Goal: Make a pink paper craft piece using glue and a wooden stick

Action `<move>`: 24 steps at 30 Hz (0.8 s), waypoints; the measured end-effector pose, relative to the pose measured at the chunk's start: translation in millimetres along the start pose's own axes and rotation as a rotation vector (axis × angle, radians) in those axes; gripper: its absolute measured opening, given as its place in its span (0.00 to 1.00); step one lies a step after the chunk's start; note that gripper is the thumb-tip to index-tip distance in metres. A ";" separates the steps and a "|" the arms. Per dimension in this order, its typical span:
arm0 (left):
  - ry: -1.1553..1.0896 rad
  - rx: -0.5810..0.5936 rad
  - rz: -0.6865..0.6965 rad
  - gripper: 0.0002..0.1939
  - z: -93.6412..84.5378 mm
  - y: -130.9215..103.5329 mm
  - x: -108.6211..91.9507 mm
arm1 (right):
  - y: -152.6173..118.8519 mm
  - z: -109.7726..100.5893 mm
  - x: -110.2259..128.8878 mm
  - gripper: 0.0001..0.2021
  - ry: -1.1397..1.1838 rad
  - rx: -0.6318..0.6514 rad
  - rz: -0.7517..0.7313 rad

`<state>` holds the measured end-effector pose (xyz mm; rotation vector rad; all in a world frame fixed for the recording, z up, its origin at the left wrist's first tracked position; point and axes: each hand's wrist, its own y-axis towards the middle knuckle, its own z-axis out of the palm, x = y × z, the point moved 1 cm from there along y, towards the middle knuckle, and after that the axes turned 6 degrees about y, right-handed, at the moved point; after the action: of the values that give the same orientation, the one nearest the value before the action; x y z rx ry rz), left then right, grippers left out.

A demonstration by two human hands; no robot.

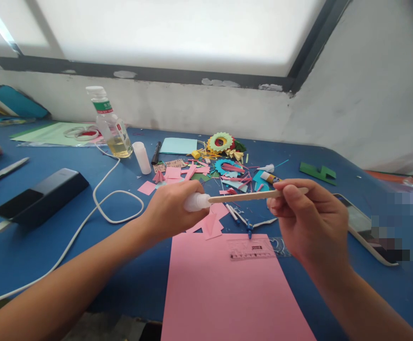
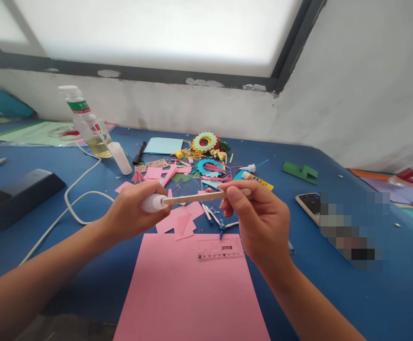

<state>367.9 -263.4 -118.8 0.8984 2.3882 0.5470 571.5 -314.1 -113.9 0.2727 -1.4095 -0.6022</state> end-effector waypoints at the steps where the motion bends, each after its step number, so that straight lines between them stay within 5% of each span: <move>1: 0.000 -0.002 0.000 0.05 0.2 -0.2 0.1 | 0.0 0.2 0.2 0.04 0.002 0.001 -0.003; 24: 0.025 0.008 -0.001 0.07 1.2 -0.5 -0.8 | -2.7 1.3 3.2 0.05 -0.067 0.039 -0.006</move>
<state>368.9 -264.1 -119.7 0.8988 2.4150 0.5513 569.7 -317.9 -112.4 0.2899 -1.4866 -0.5941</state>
